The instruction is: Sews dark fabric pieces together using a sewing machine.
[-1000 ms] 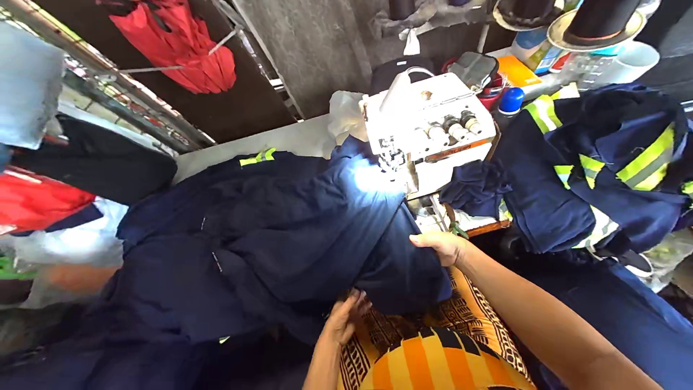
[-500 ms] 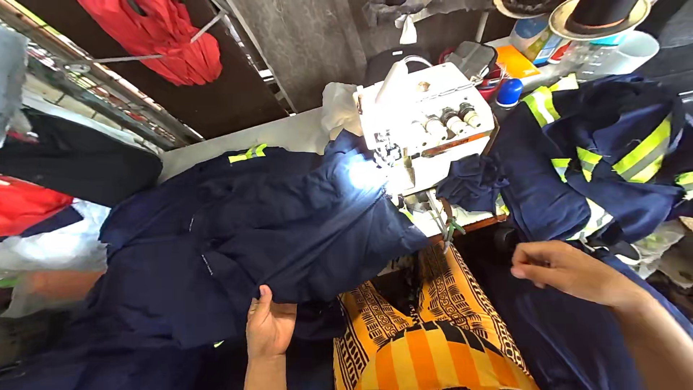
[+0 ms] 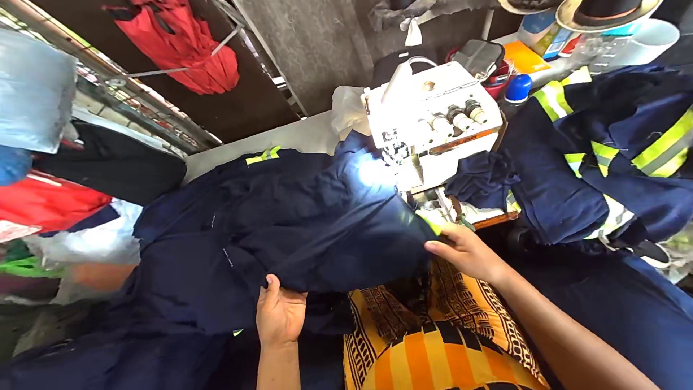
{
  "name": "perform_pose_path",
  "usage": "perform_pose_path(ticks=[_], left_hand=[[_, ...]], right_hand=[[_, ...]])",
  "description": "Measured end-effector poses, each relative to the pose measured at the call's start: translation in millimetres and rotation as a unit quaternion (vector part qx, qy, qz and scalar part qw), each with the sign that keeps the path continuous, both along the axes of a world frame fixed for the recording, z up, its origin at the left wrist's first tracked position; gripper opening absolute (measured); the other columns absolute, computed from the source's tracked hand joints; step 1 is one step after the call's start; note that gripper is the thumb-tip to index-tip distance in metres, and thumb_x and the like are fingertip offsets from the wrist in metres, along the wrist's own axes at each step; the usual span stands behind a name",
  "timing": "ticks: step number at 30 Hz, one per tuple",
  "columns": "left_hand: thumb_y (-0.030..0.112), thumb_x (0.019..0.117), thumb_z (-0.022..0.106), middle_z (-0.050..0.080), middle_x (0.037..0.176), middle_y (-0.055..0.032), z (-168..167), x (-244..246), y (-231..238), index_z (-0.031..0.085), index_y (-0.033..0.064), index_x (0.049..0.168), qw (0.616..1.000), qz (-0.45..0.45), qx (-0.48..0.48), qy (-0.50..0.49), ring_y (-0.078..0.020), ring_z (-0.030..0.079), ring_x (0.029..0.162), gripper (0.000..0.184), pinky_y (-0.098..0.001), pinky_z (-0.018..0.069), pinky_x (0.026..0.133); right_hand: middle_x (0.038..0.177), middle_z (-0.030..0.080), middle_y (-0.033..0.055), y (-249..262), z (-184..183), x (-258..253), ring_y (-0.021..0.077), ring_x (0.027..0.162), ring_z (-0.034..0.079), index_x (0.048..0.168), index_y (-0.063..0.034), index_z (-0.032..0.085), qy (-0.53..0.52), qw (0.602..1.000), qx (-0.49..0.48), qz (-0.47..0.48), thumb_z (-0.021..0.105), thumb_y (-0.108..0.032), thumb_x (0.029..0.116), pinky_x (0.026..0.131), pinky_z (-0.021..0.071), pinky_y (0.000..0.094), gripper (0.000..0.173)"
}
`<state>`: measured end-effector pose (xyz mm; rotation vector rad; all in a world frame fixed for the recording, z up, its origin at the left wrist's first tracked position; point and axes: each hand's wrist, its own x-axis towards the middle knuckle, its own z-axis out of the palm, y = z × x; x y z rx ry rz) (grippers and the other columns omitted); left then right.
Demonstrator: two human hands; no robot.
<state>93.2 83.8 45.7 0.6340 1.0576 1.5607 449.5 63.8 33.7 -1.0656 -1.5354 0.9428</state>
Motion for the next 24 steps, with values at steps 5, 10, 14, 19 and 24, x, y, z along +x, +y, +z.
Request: perform_pose_path(ticks=[5,10,14,19,24], left_hand=[[0.028,0.1131,0.026,0.073,0.106,0.0012,-4,10,11,0.046,0.0156,0.128,1.0,0.001,-0.016,0.008,-0.0121,0.073,0.099,0.028,-0.0357,0.0628,0.085],[0.029,0.1129,0.027,0.072,0.103,0.0036,0,12,19,0.048,0.0165,0.127,0.999,0.028,-0.022,0.023,-0.009,0.072,0.098,0.028,-0.0344,0.0627,0.084],[0.03,0.1133,0.024,0.072,0.103,0.002,-3,9,18,0.047,0.0163,0.124,0.999,0.031,-0.036,-0.01,-0.0115,0.072,0.097,0.029,-0.0364,0.063,0.082],[0.034,0.1132,0.021,0.07,0.106,0.0002,-6,11,27,0.049,0.0145,0.123,0.998,0.033,-0.049,-0.039,-0.0121,0.07,0.102,0.036,-0.0382,0.0608,0.088],[0.045,0.1118,0.017,0.071,0.107,0.0011,5,20,30,0.053,0.017,0.122,0.996,0.013,-0.059,-0.067,-0.0123,0.07,0.103,0.047,-0.0393,0.0609,0.087]], right_hand=[[0.128,0.066,-0.0082,-46,-2,6,0.0021,0.116,0.063,0.145,-0.0112,0.042,0.215,0.919,-0.18,0.276,0.074,-0.04,0.0908,0.103,0.0528,0.0288,0.069],[0.097,0.074,-0.0064,-86,-17,72,0.0028,0.09,0.07,0.113,-0.0108,0.067,0.034,0.889,-0.332,0.313,0.079,-0.033,0.0829,0.083,0.0605,0.029,0.039],[0.063,0.062,-0.0013,-145,25,128,0.0071,0.058,0.06,0.076,-0.0052,0.066,-0.124,0.875,-0.388,0.261,0.07,-0.036,0.0883,0.056,0.0495,0.033,0.033],[0.066,0.066,0.0069,-182,22,152,0.0179,0.058,0.063,0.084,-0.0007,0.07,-0.22,0.869,-0.386,0.215,0.067,-0.019,0.0964,0.057,0.053,0.0401,0.022],[0.108,0.07,0.0284,-115,1,103,0.0508,0.103,0.066,0.111,0.0004,0.073,-0.456,0.856,-0.191,-0.149,0.075,-0.017,0.0915,0.089,0.048,0.071,0.026]])
